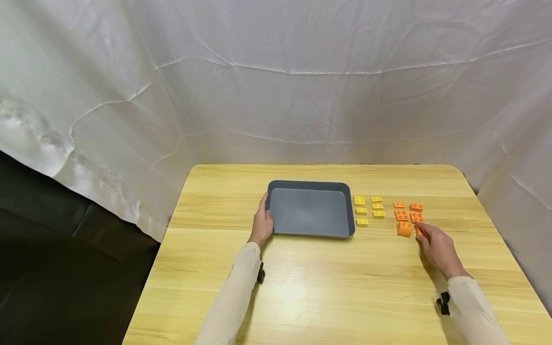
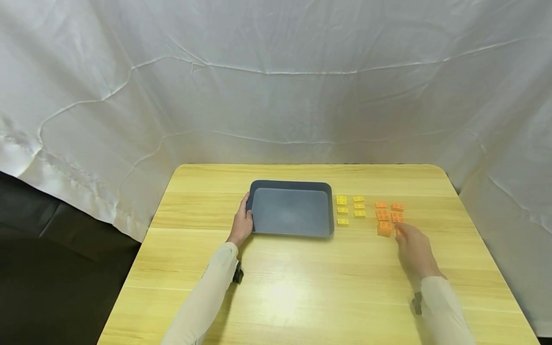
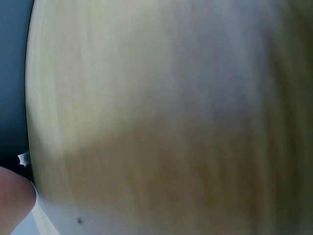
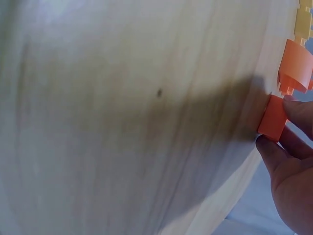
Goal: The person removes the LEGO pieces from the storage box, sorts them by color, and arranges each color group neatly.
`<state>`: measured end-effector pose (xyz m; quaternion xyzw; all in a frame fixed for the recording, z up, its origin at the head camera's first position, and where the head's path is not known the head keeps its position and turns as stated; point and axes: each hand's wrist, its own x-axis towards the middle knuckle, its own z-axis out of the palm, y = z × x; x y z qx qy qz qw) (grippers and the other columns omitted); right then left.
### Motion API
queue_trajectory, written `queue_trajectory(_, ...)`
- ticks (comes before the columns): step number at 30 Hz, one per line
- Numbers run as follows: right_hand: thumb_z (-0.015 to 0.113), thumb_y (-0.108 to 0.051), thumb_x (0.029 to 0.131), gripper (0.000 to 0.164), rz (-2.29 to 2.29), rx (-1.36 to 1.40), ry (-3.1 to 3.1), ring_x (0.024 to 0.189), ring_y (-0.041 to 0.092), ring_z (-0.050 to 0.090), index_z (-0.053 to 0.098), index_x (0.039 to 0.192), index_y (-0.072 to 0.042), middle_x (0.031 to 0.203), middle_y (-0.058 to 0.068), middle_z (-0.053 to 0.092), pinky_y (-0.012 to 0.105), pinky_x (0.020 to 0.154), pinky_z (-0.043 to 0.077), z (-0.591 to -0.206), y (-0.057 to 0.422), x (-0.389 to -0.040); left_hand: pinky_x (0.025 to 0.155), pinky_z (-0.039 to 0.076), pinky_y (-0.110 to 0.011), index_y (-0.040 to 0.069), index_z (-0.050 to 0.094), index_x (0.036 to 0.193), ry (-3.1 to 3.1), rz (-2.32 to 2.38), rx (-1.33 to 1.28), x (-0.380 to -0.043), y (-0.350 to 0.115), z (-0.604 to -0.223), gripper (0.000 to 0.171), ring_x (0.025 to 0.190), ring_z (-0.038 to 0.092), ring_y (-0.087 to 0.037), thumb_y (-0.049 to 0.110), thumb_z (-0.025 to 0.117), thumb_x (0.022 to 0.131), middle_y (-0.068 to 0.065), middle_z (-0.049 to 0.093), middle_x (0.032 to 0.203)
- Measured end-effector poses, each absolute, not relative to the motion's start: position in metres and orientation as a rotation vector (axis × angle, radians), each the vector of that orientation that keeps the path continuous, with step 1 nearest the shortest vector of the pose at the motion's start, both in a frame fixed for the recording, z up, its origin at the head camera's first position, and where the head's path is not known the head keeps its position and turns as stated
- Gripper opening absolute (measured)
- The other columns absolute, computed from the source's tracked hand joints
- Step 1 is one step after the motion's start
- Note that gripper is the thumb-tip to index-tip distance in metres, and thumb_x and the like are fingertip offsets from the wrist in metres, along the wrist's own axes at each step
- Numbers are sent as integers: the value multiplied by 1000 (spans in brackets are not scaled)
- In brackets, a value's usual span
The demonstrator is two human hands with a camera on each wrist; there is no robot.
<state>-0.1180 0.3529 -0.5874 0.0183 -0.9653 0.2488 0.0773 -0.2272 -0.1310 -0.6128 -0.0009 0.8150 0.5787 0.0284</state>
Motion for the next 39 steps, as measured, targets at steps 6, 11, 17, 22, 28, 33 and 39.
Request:
queue_trajectory(6, 64, 11, 97, 37, 741, 48, -2895, 109, 64, 56, 57, 132, 17, 123, 45, 57, 73, 85, 48, -587, 351, -116, 125, 26, -51, 15, 22, 167, 2519, 1787, 4, -227, -131, -612, 61, 153, 28, -35, -2, 34, 110, -13, 27, 169)
queue_trajectory(11, 64, 9, 98, 38, 739, 46, -2898, 108, 64, 55, 56, 134, 18, 123, 46, 56, 73, 83, 49, -588, 353, -116, 125, 25, -49, 17, 22, 167, 2518, 1781, 3, -227, -131, -611, 62, 153, 28, -34, -2, 34, 110, -12, 26, 169)
queue_trajectory(17, 64, 9, 97, 38, 749, 45, -2886, 108, 63, 56, 56, 134, 17, 123, 45, 57, 73, 83, 49, -589, 353, -115, 125, 25, -48, 17, 22, 167, 2519, 1768, -6, -228, -130, -612, 61, 154, 27, -32, -2, 33, 110, -12, 26, 170)
queue_trajectory(22, 64, 10, 97, 40, 767, 47, -2861, 108, 62, 58, 57, 136, 14, 124, 44, 59, 73, 83, 49, -591, 353, -113, 126, 23, -46, 15, 22, 167, 2529, 1758, 6, -228, -130, -613, 61, 155, 25, -31, -2, 34, 110, -12, 25, 170)
queue_trajectory(28, 64, 12, 96, 43, 777, 53, -2849, 105, 61, 60, 55, 137, 15, 122, 43, 60, 72, 81, 51, -591, 353, -111, 126, 23, -48, 13, 22, 167, 2536, 1764, 7, -227, -130, -612, 61, 154, 25, -33, -4, 34, 110, -14, 26, 170)
queue_trajectory(33, 64, 12, 96, 47, 792, 41, -2846, 107, 60, 59, 52, 141, 14, 126, 43, 58, 71, 84, 50, -591, 352, -111, 126, 23, -48, 15, 21, 167, 2522, 1773, -6, -227, -130, -611, 61, 155, 25, -32, -3, 33, 110, -12, 25, 170)
queue_trajectory(39, 64, 11, 97, 53, 816, 20, -2843, 107, 59, 60, 47, 147, 12, 129, 43, 56, 70, 84, 50, -592, 352, -111, 125, 24, -52, 12, 22, 167, 2526, 1798, 9, -226, -130, -611, 61, 154, 26, -36, -4, 33, 109, -15, 25, 170)
